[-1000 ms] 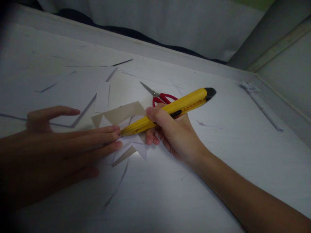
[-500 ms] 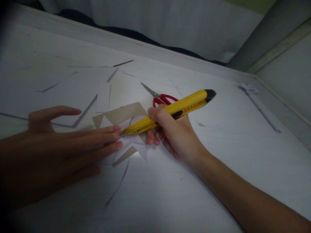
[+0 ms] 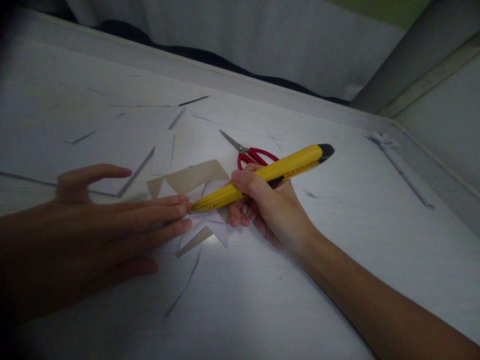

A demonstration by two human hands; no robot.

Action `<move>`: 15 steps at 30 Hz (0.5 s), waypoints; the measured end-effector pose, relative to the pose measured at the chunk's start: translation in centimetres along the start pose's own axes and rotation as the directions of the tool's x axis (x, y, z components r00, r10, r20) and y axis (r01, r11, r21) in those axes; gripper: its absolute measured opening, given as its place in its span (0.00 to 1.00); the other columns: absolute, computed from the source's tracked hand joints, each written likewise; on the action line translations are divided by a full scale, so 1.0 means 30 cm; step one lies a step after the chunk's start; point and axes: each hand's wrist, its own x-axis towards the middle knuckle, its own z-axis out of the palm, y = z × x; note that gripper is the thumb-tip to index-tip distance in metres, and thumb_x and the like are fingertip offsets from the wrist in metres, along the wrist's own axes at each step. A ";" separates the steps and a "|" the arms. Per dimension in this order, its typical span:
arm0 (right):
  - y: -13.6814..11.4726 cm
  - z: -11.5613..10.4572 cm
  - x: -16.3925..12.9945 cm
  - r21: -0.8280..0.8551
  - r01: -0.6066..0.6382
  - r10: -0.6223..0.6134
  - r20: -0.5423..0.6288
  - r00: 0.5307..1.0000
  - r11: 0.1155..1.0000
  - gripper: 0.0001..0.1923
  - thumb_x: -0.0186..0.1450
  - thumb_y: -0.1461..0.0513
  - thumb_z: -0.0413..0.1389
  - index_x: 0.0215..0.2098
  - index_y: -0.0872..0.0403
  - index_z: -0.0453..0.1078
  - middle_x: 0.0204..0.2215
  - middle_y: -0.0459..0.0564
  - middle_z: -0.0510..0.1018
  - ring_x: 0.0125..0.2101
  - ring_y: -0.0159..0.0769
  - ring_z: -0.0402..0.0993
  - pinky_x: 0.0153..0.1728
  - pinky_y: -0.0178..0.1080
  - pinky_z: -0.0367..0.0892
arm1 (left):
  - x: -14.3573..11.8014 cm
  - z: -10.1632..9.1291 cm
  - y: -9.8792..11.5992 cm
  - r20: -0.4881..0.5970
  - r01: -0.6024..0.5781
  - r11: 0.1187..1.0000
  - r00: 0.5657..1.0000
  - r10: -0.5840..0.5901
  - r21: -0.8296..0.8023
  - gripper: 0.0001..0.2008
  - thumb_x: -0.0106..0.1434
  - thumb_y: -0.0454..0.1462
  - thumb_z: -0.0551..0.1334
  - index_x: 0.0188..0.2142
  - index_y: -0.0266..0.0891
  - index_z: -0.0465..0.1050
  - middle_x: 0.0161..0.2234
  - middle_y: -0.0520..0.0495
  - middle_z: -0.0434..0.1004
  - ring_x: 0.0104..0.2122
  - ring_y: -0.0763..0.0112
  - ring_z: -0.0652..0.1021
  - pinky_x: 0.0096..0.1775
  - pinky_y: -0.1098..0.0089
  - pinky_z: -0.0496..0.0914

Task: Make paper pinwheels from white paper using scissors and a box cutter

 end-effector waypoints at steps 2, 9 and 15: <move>-0.001 0.001 -0.001 -0.008 -0.006 0.006 0.001 1.000 1.000 0.12 0.54 0.61 0.52 0.17 0.57 0.56 0.10 0.47 0.66 0.09 0.23 0.58 0.07 0.24 0.50 | -0.001 0.000 -0.002 0.009 0.006 1.000 1.000 -0.006 0.017 0.14 0.60 0.42 0.45 0.39 0.46 0.66 0.43 0.55 0.70 0.41 0.70 0.71 0.56 0.60 0.42; -0.004 0.000 -0.004 -0.067 -0.001 0.003 0.024 1.000 0.998 0.08 0.55 0.61 0.50 0.22 0.58 0.60 0.09 0.46 0.66 0.09 0.23 0.57 0.08 0.24 0.49 | -0.008 0.010 -0.012 0.009 -0.029 0.998 1.000 0.029 0.053 0.16 0.60 0.42 0.44 0.41 0.44 0.66 0.44 0.53 0.70 0.40 0.70 0.71 0.55 0.61 0.39; -0.004 0.001 -0.004 -0.090 -0.016 0.017 0.020 1.000 0.996 0.09 0.55 0.59 0.51 0.23 0.57 0.61 0.10 0.45 0.66 0.10 0.23 0.57 0.09 0.25 0.49 | -0.002 0.005 0.001 0.023 0.010 1.000 1.000 -0.010 0.007 0.15 0.59 0.42 0.47 0.40 0.40 0.67 0.42 0.52 0.71 0.41 0.68 0.70 0.54 0.58 0.41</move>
